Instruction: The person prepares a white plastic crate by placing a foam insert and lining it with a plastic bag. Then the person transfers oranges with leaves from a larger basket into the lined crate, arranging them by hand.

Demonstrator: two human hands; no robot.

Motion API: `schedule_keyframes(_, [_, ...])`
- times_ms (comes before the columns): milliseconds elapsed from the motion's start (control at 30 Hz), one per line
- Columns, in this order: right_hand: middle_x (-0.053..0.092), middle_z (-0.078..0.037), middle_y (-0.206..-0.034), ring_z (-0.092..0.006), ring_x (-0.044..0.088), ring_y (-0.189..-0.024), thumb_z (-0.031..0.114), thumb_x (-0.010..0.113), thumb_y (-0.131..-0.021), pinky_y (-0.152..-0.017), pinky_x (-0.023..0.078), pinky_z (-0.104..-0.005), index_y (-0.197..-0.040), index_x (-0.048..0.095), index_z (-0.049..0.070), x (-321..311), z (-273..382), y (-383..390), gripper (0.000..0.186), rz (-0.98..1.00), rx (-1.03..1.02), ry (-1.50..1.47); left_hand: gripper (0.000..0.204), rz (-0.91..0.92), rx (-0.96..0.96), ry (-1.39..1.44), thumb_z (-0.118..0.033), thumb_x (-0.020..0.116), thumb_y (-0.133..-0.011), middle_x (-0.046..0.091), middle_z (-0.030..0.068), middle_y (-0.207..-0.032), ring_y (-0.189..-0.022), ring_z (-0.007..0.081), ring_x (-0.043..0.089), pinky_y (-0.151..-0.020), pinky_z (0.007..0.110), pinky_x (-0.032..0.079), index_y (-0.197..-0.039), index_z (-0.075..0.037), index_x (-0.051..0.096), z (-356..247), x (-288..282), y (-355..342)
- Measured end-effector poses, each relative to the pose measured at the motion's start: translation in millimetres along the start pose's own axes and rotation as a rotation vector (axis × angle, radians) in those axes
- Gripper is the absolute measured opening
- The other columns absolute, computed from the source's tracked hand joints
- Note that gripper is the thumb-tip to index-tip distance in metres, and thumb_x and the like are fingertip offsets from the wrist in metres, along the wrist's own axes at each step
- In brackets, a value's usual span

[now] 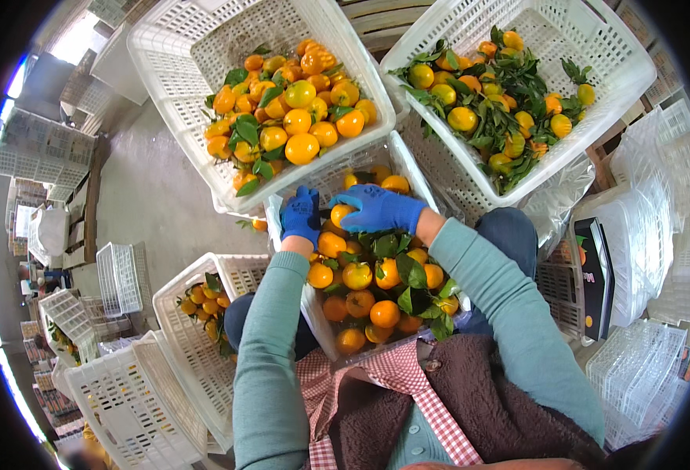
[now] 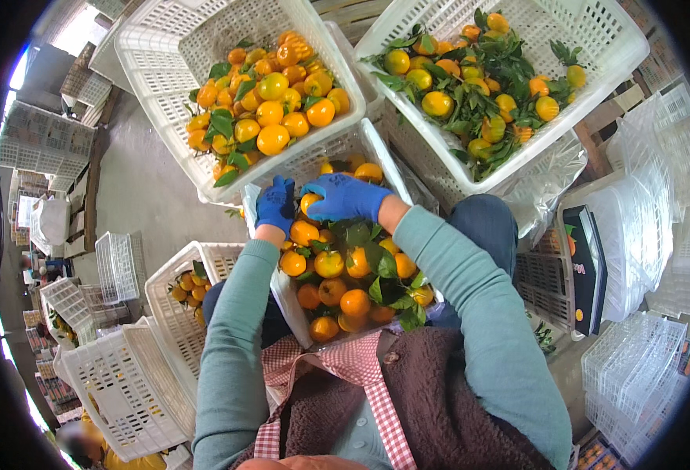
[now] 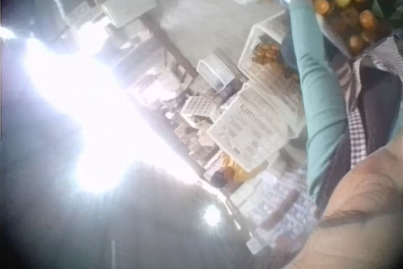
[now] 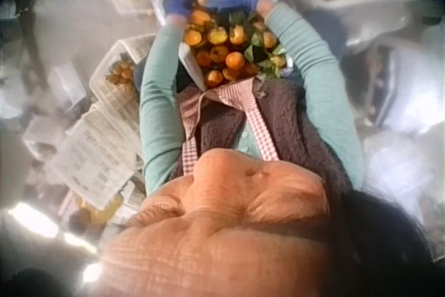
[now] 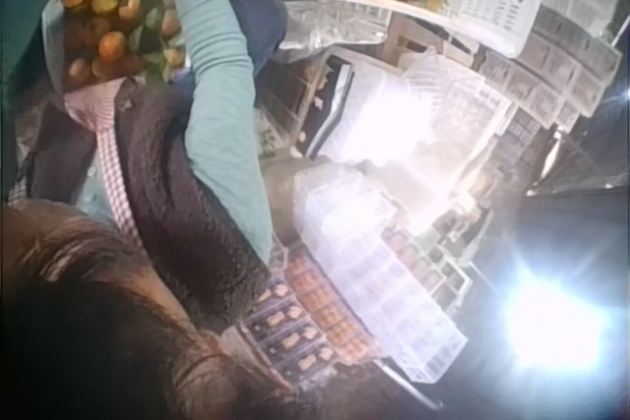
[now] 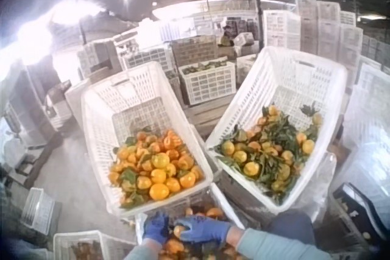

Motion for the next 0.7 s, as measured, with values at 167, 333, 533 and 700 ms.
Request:
schedule_keyframes(167, [0.068,-0.012,-0.094,-0.0189,0.065,-0.076,0.042,0.063,-0.079,-0.066,0.050,-0.0323,-0.112,0.062,0.010,-26.0,12.4,17.7,0.046,0.668,0.241,0.087,0.037,0.035,-0.027,0.072,-0.005,0.057,-0.079,0.050,0.0225,-0.115,-0.100,0.0414,0.058,-0.083,0.045,0.049,-0.115,-0.010,0.052,4.4,-7.9,5.6])
schedule_keyframes(333, [0.065,-0.019,-0.099,-0.0320,0.063,-0.089,0.052,0.062,-0.076,-0.077,0.049,-0.0399,-0.106,0.062,0.006,4.1,22.6,-4.2,0.056,0.124,0.124,0.216,0.038,0.260,-0.120,0.208,-0.006,0.059,-0.080,0.045,0.0243,-0.123,-0.106,0.0393,0.057,-0.089,0.044,0.048,-0.117,-0.003,0.051,5.1,-14.5,9.8])
schedule_keyframes(533, [0.065,-0.019,-0.092,-0.0327,0.063,-0.085,0.045,0.069,-0.073,-0.075,0.049,-0.0393,-0.099,0.060,0.001,27.3,14.7,-4.9,0.052,0.070,0.092,0.184,0.045,0.200,-0.039,-0.024,-0.016,0.051,-0.085,0.051,0.0212,-0.124,-0.110,0.0349,0.056,-0.091,0.043,0.046,-0.127,-0.001,0.044,-7.1,-18.4,38.0])
schedule_keyframes(700, [0.065,-0.017,-0.092,-0.0234,0.064,-0.084,0.032,0.073,-0.071,-0.074,0.050,-0.0350,-0.103,0.062,0.001,-11.5,-18.3,-14.1,0.046,-0.141,0.206,-0.051,0.061,0.413,0.005,-0.312,-0.023,0.056,-0.086,0.042,0.0238,-0.137,-0.116,0.0338,0.053,-0.093,0.040,0.045,-0.138,0.004,0.036,-22.8,-28.6,41.4])
Point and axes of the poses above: each hand's wrist, its own y-axis away from the middle knuckle, its own x-axis out of the palm, z = x × y, the point moved 1 cm from there along -y, towards the middle knuckle
